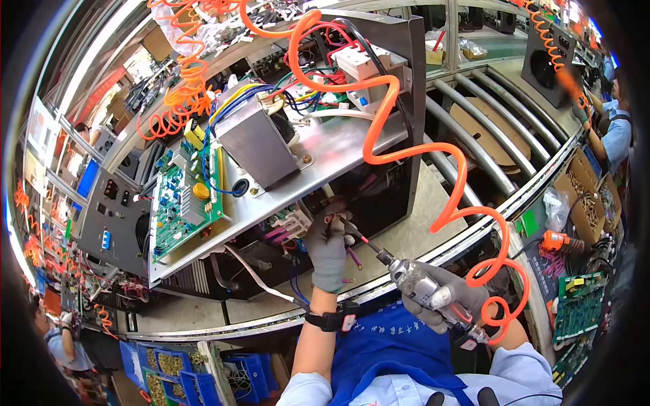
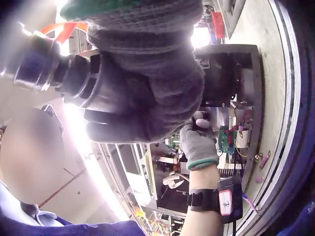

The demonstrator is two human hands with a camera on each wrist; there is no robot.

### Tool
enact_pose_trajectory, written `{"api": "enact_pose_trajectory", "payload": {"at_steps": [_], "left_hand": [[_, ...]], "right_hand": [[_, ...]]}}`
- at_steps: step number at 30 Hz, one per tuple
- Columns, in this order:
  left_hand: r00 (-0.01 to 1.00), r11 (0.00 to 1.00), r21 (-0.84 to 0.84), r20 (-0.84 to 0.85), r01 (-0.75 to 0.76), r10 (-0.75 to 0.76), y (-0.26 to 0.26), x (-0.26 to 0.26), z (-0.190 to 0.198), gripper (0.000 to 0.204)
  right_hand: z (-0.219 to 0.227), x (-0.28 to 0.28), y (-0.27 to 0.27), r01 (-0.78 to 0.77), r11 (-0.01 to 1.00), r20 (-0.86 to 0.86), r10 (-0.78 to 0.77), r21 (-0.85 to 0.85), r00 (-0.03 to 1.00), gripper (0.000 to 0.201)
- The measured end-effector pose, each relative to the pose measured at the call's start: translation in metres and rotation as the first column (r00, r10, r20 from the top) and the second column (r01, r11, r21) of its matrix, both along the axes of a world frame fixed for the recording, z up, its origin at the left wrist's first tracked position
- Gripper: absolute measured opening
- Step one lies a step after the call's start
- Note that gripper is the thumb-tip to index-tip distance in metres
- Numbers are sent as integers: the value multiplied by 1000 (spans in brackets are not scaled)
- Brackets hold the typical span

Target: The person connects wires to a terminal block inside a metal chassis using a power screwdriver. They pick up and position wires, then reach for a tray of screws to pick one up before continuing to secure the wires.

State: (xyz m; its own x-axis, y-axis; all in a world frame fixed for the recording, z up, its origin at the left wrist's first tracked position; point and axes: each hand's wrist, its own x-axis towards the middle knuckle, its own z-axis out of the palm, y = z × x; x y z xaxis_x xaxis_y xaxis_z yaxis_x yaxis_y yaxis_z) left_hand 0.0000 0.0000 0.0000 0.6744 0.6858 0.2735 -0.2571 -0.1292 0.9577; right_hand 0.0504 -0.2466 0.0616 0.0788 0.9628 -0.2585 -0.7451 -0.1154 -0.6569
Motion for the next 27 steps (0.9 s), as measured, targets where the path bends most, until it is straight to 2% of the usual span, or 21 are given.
{"api": "enact_pose_trajectory", "payload": {"at_steps": [3,5,9,12,14,17,21,27], "left_hand": [[1000,1000,-3,13,25,-24,4,6,1,23],[996,998,-13,-60,62,-63,4,0,7,22],[993,994,1,-39,111,-111,5,-3,11,21],[980,983,58,-105,175,-168,13,-8,21,20],[935,959,26,-234,282,-268,21,-11,28,20],[894,942,-25,-307,334,-326,27,-10,36,21],[876,928,-16,-326,372,-356,33,-9,39,23],[886,910,-93,-207,404,-414,37,-6,31,25]], "right_hand": [[5,-1,1,67,997,3,-67,-24,998,88],[11,-8,1,128,990,42,-126,-54,991,87],[14,-12,1,143,984,37,-140,-108,989,90],[14,-9,1,104,991,93,-96,-82,991,95],[16,-6,-1,105,991,110,-95,-88,989,95],[18,2,-2,111,989,143,-97,-98,985,92],[27,11,-1,76,991,166,-56,-112,985,89],[25,24,3,6,992,229,24,-130,973,84]]}}
